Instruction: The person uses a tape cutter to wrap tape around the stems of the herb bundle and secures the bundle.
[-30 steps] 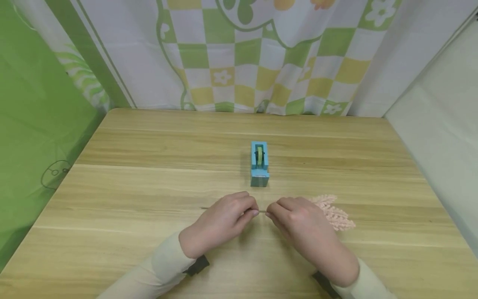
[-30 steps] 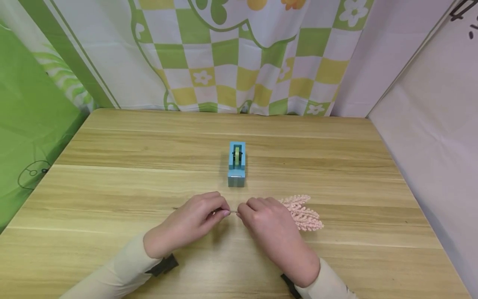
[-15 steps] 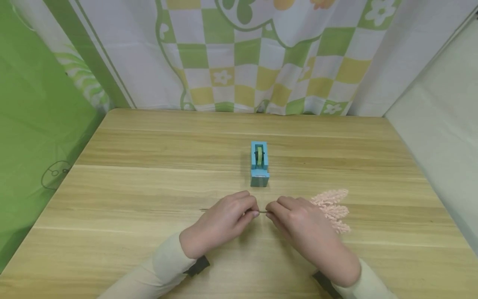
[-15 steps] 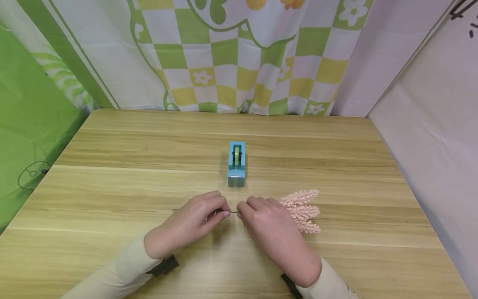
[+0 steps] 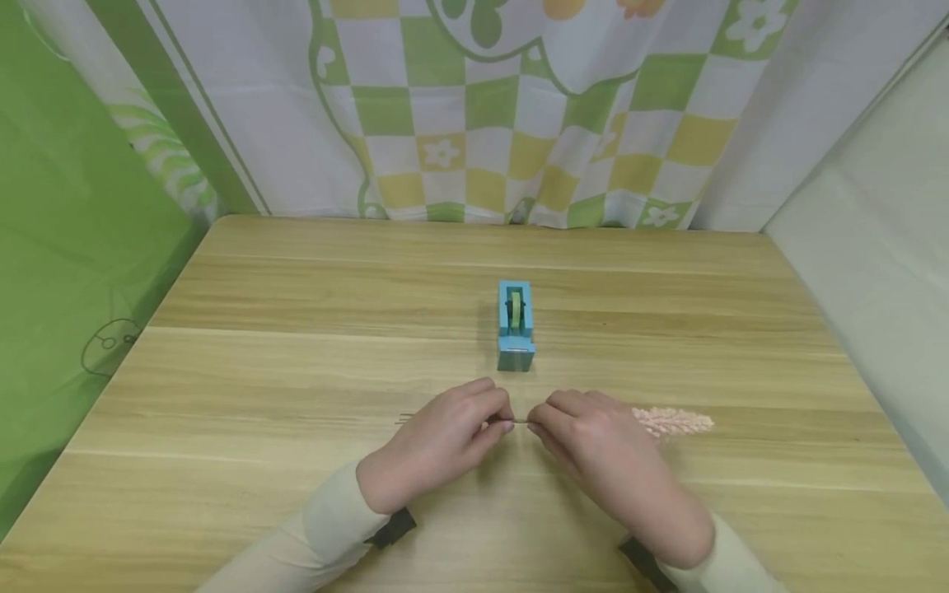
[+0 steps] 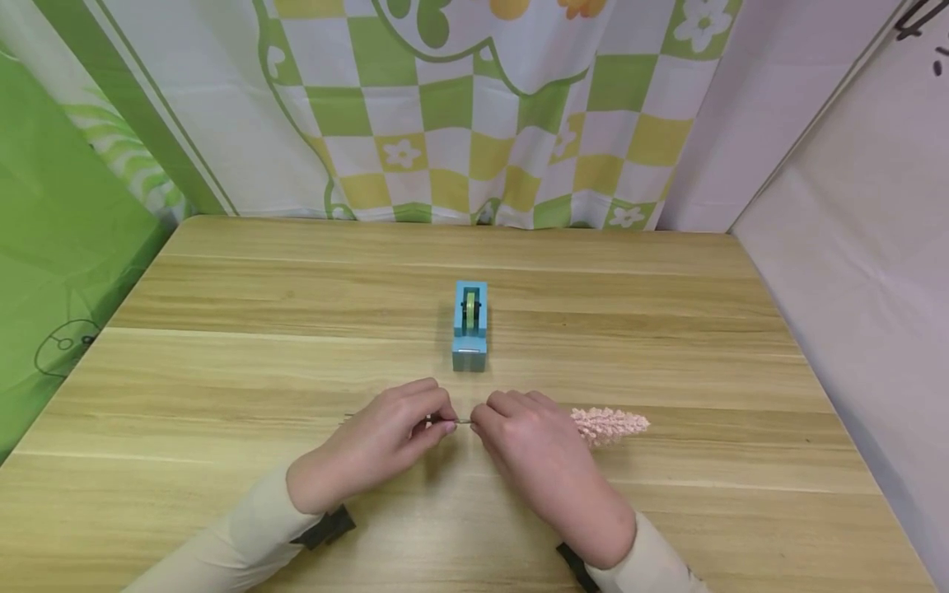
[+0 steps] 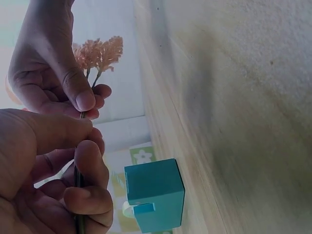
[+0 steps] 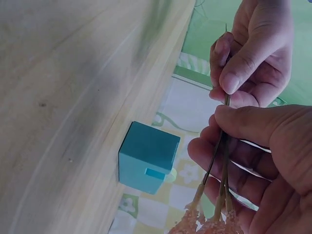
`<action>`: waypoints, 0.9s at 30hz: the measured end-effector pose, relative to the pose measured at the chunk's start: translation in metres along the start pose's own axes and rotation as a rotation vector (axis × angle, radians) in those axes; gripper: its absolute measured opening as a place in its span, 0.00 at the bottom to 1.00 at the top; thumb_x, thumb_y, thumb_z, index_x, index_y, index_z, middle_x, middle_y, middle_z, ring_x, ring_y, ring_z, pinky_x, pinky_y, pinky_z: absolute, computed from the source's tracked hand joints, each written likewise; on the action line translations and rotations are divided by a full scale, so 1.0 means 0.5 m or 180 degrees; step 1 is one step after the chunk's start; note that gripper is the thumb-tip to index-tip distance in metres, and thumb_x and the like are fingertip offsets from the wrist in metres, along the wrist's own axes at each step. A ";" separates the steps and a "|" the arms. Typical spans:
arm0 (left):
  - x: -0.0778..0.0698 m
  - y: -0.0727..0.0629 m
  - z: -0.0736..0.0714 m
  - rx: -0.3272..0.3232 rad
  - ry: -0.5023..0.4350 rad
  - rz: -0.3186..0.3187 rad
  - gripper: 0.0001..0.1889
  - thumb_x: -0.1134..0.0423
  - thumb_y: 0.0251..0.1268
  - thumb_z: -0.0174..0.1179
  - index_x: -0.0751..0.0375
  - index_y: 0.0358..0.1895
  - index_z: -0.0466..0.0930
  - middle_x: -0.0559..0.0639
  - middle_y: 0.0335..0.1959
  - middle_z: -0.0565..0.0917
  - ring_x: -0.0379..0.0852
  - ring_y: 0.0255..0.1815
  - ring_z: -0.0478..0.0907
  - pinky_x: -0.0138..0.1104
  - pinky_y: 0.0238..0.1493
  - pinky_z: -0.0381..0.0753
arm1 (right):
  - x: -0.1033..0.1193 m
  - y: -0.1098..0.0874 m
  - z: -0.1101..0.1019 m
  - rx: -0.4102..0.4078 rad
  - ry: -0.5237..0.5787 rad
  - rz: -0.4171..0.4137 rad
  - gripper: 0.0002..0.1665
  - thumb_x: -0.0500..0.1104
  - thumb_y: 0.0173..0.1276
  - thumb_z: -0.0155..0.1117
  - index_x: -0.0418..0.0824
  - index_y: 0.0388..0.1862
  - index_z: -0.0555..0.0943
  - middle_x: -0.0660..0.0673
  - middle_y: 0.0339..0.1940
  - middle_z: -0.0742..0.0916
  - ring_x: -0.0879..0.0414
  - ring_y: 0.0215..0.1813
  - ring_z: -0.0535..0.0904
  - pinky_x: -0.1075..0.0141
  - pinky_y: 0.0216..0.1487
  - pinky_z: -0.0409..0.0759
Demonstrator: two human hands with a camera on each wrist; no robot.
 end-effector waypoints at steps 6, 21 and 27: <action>0.005 0.005 0.006 0.0093 -0.0067 -0.0086 0.02 0.68 0.73 0.63 0.58 0.41 0.85 0.46 0.36 0.88 0.35 0.34 0.79 0.26 0.38 0.81 | 0.007 0.001 -0.004 -0.0161 -0.0103 -0.0108 0.07 0.38 0.58 0.81 0.44 0.34 0.88 0.53 0.29 0.90 0.59 0.34 0.86 0.60 0.48 0.86; 0.009 0.006 0.011 0.0101 -0.0137 -0.0074 0.05 0.68 0.75 0.62 0.62 0.42 0.87 0.48 0.35 0.87 0.35 0.32 0.75 0.26 0.39 0.81 | 0.000 -0.001 0.008 -0.0041 -0.0092 0.0055 0.07 0.39 0.62 0.79 0.43 0.36 0.87 0.52 0.28 0.89 0.57 0.34 0.86 0.61 0.43 0.87; 0.011 0.006 0.012 0.0050 -0.0133 -0.0038 0.04 0.69 0.74 0.62 0.63 0.41 0.86 0.49 0.36 0.88 0.35 0.33 0.77 0.25 0.39 0.81 | -0.005 -0.001 0.011 0.0054 -0.0067 0.0090 0.08 0.40 0.63 0.78 0.45 0.40 0.89 0.54 0.32 0.89 0.59 0.34 0.84 0.64 0.39 0.86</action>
Point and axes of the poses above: each hand's wrist, its own y-axis towards the middle knuckle, its own z-axis out of the palm, x = y × z, the point moved 9 cm from there along y, towards the middle knuckle
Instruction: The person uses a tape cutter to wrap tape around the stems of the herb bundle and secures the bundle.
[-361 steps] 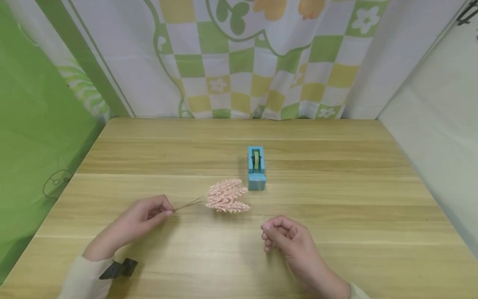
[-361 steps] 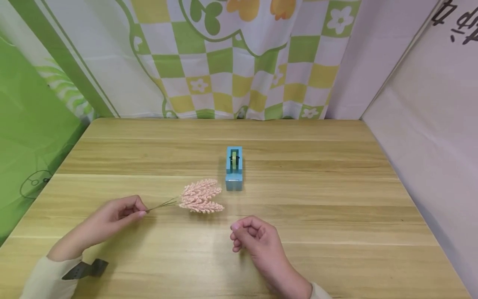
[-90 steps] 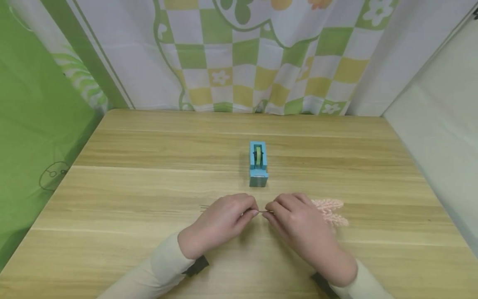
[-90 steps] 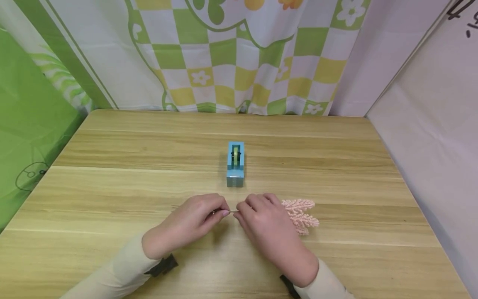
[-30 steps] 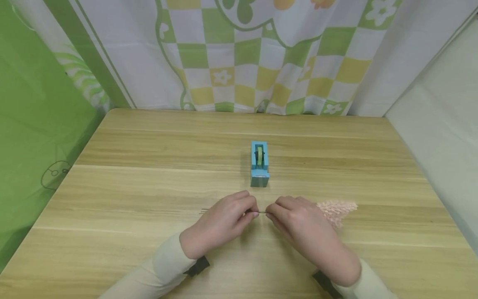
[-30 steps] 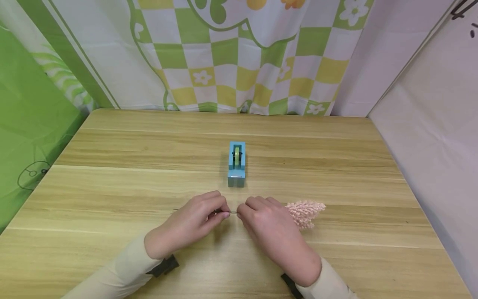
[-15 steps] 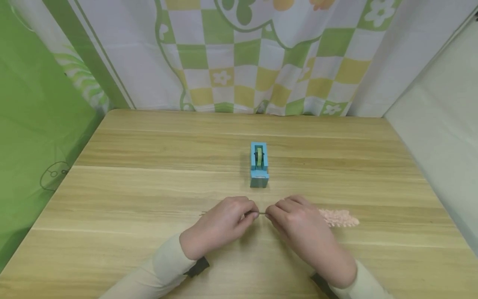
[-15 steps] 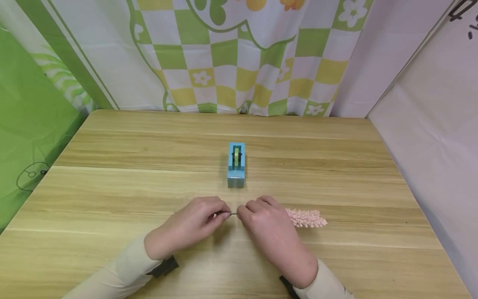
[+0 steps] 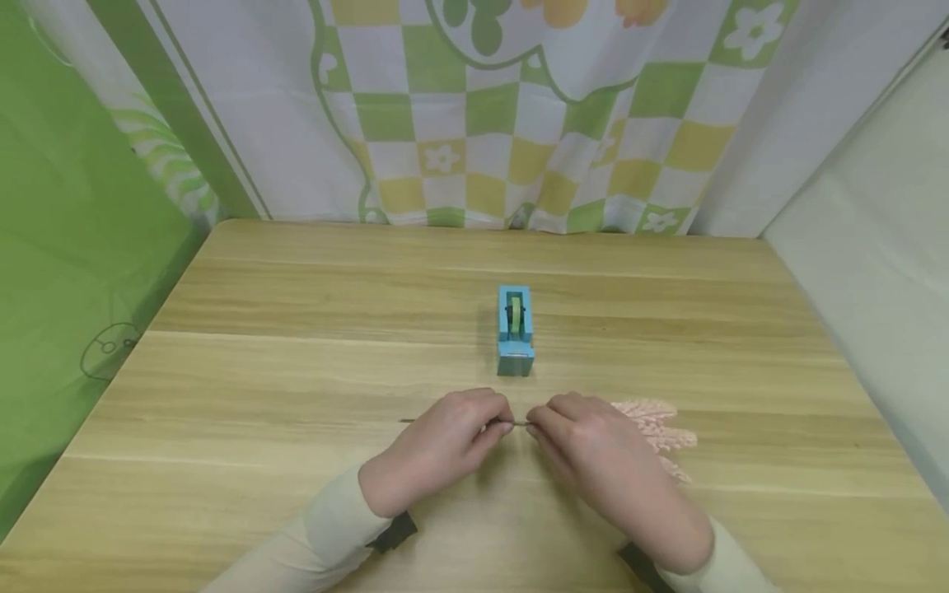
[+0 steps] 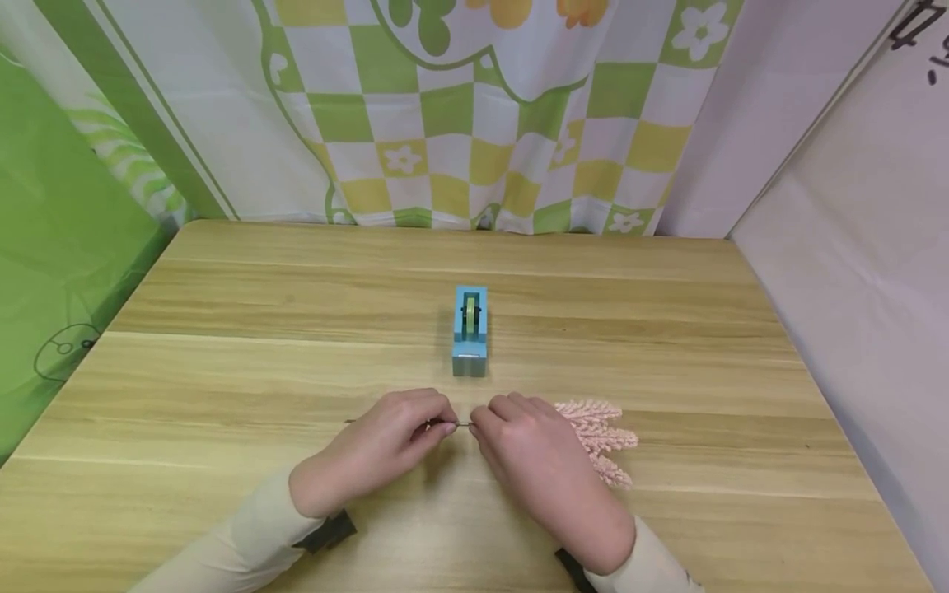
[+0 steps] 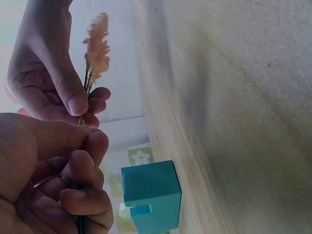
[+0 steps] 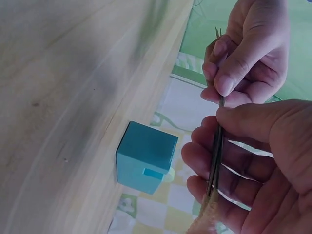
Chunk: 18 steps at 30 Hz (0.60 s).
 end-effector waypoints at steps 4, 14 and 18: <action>0.000 0.000 -0.001 -0.0013 0.0027 -0.0005 0.03 0.70 0.74 0.62 0.62 0.41 0.86 0.49 0.38 0.89 0.37 0.35 0.80 0.25 0.40 0.83 | -0.001 0.001 -0.002 -0.0010 0.0004 -0.0003 0.06 0.40 0.63 0.78 0.45 0.39 0.89 0.54 0.32 0.89 0.60 0.35 0.84 0.67 0.38 0.86; 0.000 0.000 -0.004 0.0028 0.0137 -0.0080 0.08 0.65 0.77 0.61 0.62 0.48 0.89 0.48 0.37 0.87 0.35 0.33 0.75 0.25 0.38 0.81 | -0.004 0.004 0.002 -0.0045 0.0088 -0.0001 0.06 0.39 0.62 0.79 0.44 0.36 0.88 0.53 0.31 0.90 0.61 0.34 0.84 0.70 0.36 0.86; -0.002 0.000 -0.002 0.0024 0.0162 -0.0042 0.08 0.66 0.76 0.61 0.63 0.47 0.89 0.48 0.37 0.87 0.34 0.33 0.75 0.25 0.38 0.81 | -0.003 0.004 0.001 -0.0078 0.0099 -0.0049 0.06 0.38 0.62 0.79 0.44 0.36 0.88 0.53 0.30 0.89 0.62 0.33 0.83 0.70 0.36 0.85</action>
Point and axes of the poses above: each hand's wrist, its own y-axis towards the middle knuckle, its own z-axis out of the palm, x = y × z, the point moved 9 cm from there along y, towards the middle knuckle
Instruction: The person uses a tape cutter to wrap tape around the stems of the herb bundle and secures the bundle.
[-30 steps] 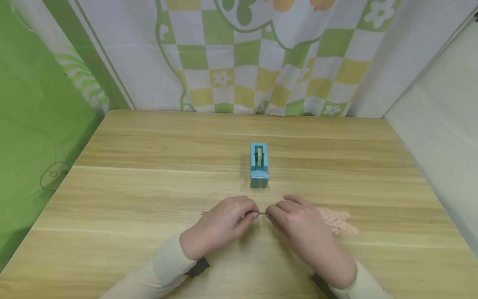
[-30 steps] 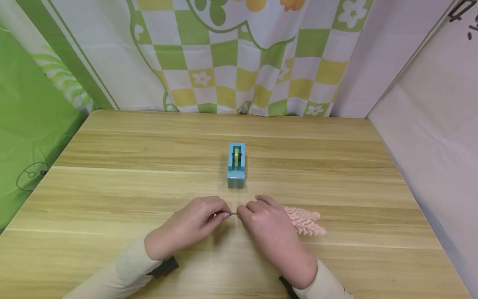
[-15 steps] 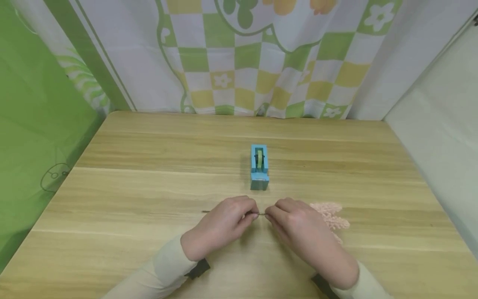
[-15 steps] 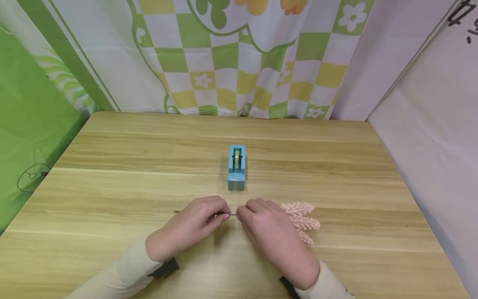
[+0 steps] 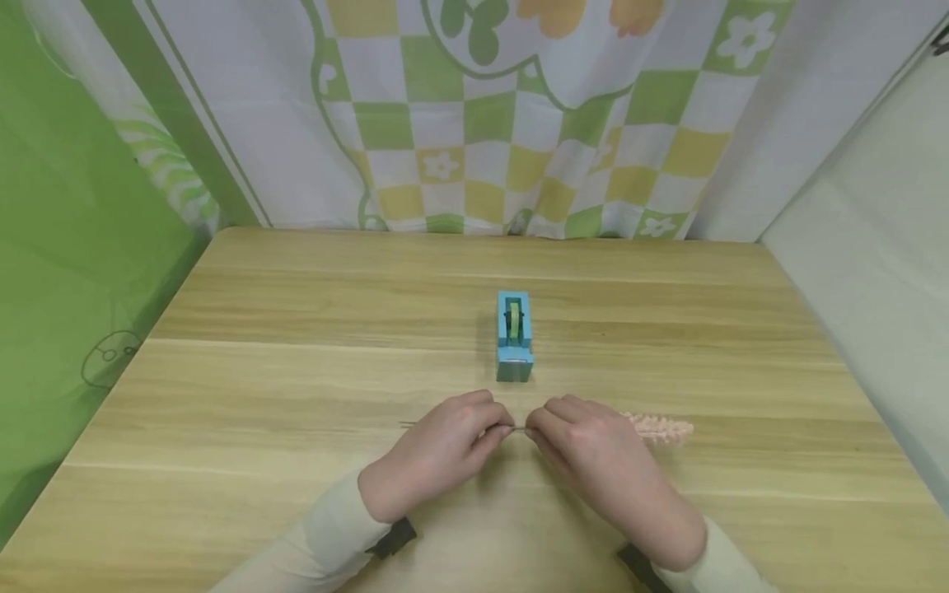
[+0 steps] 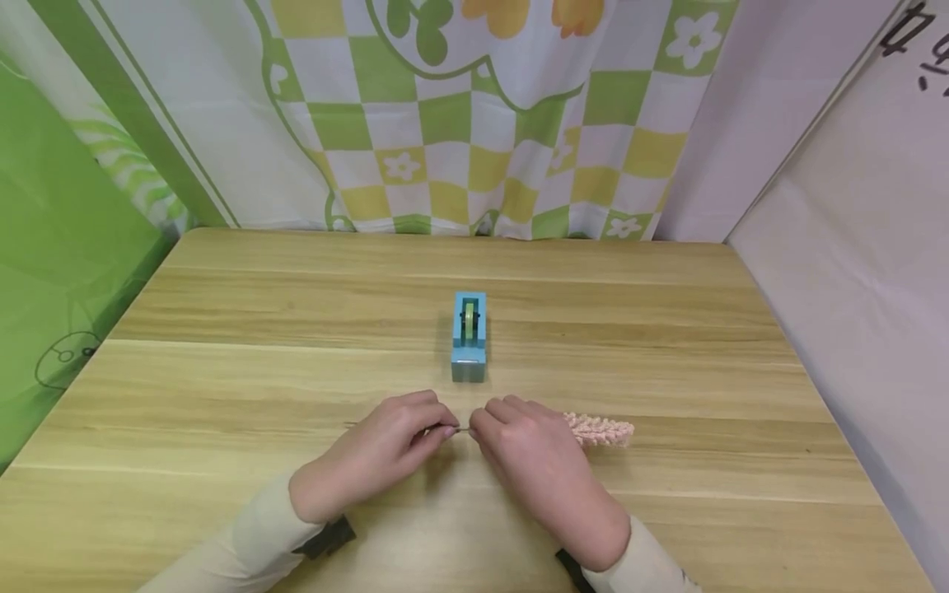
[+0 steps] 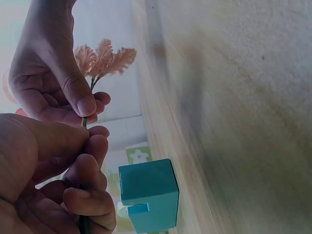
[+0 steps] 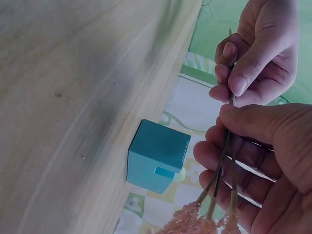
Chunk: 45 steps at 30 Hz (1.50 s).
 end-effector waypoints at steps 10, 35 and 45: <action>0.003 -0.002 -0.003 -0.0069 -0.0001 -0.0053 0.06 0.65 0.75 0.63 0.61 0.45 0.89 0.46 0.37 0.86 0.35 0.34 0.76 0.26 0.41 0.83 | 0.003 -0.005 0.003 0.0090 -0.0039 -0.0012 0.09 0.39 0.62 0.78 0.43 0.42 0.89 0.52 0.33 0.90 0.60 0.33 0.85 0.70 0.35 0.85; 0.009 0.002 -0.003 -0.0187 -0.0070 -0.0067 0.06 0.66 0.75 0.62 0.62 0.44 0.89 0.50 0.38 0.91 0.40 0.38 0.85 0.30 0.44 0.86 | 0.003 -0.002 0.002 -0.0105 -0.0136 -0.0033 0.11 0.36 0.57 0.82 0.43 0.38 0.88 0.52 0.33 0.89 0.61 0.33 0.85 0.69 0.36 0.86; 0.014 0.003 -0.004 -0.0199 -0.0092 -0.0119 0.05 0.65 0.75 0.63 0.60 0.43 0.89 0.47 0.40 0.90 0.40 0.41 0.85 0.30 0.47 0.86 | 0.004 -0.001 0.012 0.0091 -0.0214 0.0052 0.10 0.37 0.62 0.79 0.42 0.41 0.88 0.53 0.33 0.85 0.62 0.31 0.80 0.71 0.32 0.83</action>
Point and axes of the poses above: each hand's wrist, its own y-axis towards the middle knuckle, its own z-axis out of the palm, x = y × z, the point moved 9 cm from there along y, towards the middle knuckle
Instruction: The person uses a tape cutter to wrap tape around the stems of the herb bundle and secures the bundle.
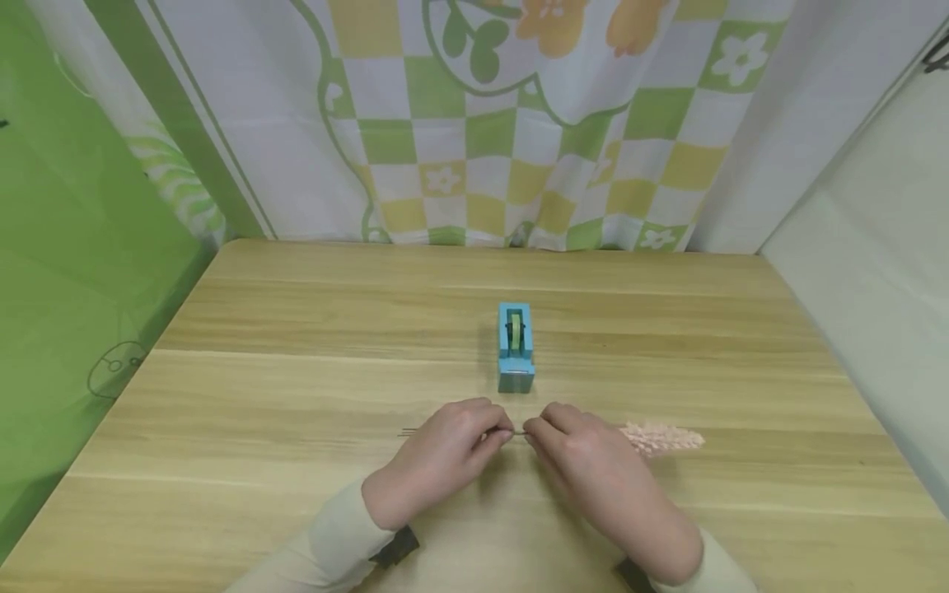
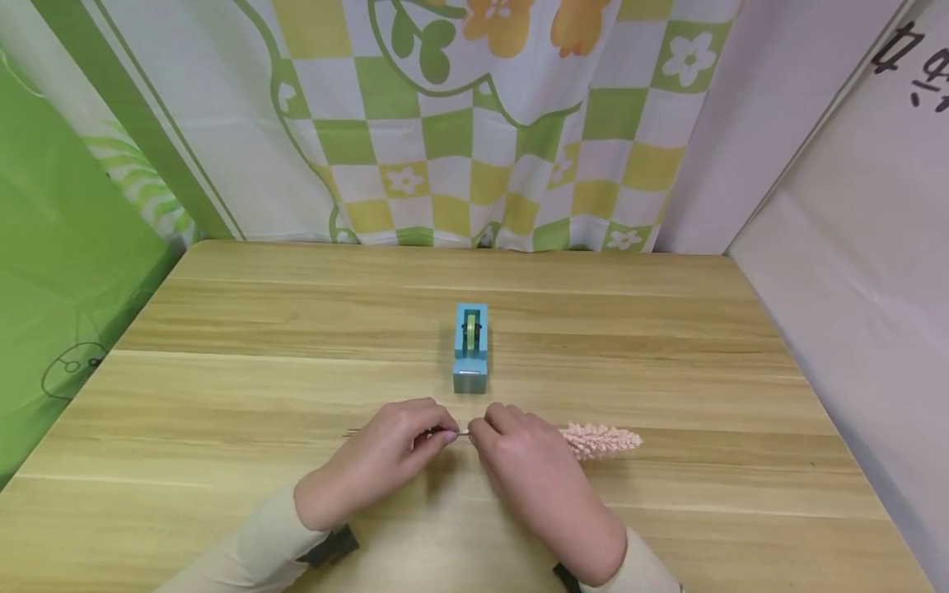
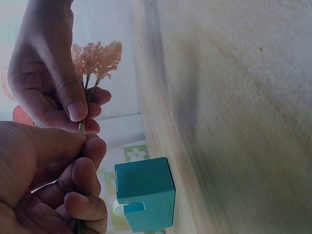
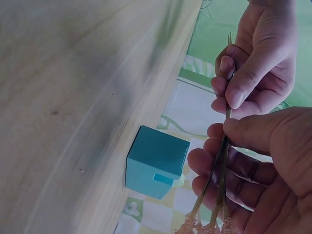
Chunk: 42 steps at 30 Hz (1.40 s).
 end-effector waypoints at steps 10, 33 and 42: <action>0.003 0.002 0.002 -0.0012 0.0030 -0.0051 0.04 0.65 0.73 0.65 0.58 0.43 0.88 0.47 0.39 0.90 0.39 0.40 0.84 0.29 0.46 0.86 | -0.004 0.006 -0.001 -0.0021 -0.0074 0.0090 0.07 0.38 0.61 0.80 0.45 0.36 0.88 0.54 0.32 0.89 0.61 0.34 0.84 0.69 0.38 0.86; 0.007 0.007 -0.006 -0.0135 -0.0096 -0.0090 0.03 0.67 0.71 0.66 0.61 0.40 0.89 0.46 0.33 0.85 0.34 0.33 0.75 0.26 0.36 0.79 | -0.005 0.010 -0.003 -0.0054 -0.0125 0.0103 0.08 0.39 0.61 0.81 0.43 0.38 0.89 0.54 0.30 0.86 0.62 0.31 0.80 0.71 0.33 0.81; 0.004 0.008 0.001 -0.0057 0.0043 -0.0108 0.05 0.67 0.73 0.64 0.62 0.42 0.90 0.48 0.34 0.85 0.35 0.33 0.75 0.26 0.37 0.80 | -0.010 0.010 -0.001 -0.0060 -0.0076 0.0119 0.07 0.40 0.61 0.80 0.45 0.35 0.89 0.55 0.31 0.88 0.62 0.33 0.83 0.69 0.37 0.84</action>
Point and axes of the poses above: each hand's wrist, its own y-axis towards the middle knuckle, its own z-axis out of the palm, x = y × z, the point moved 9 cm from there along y, towards the middle knuckle
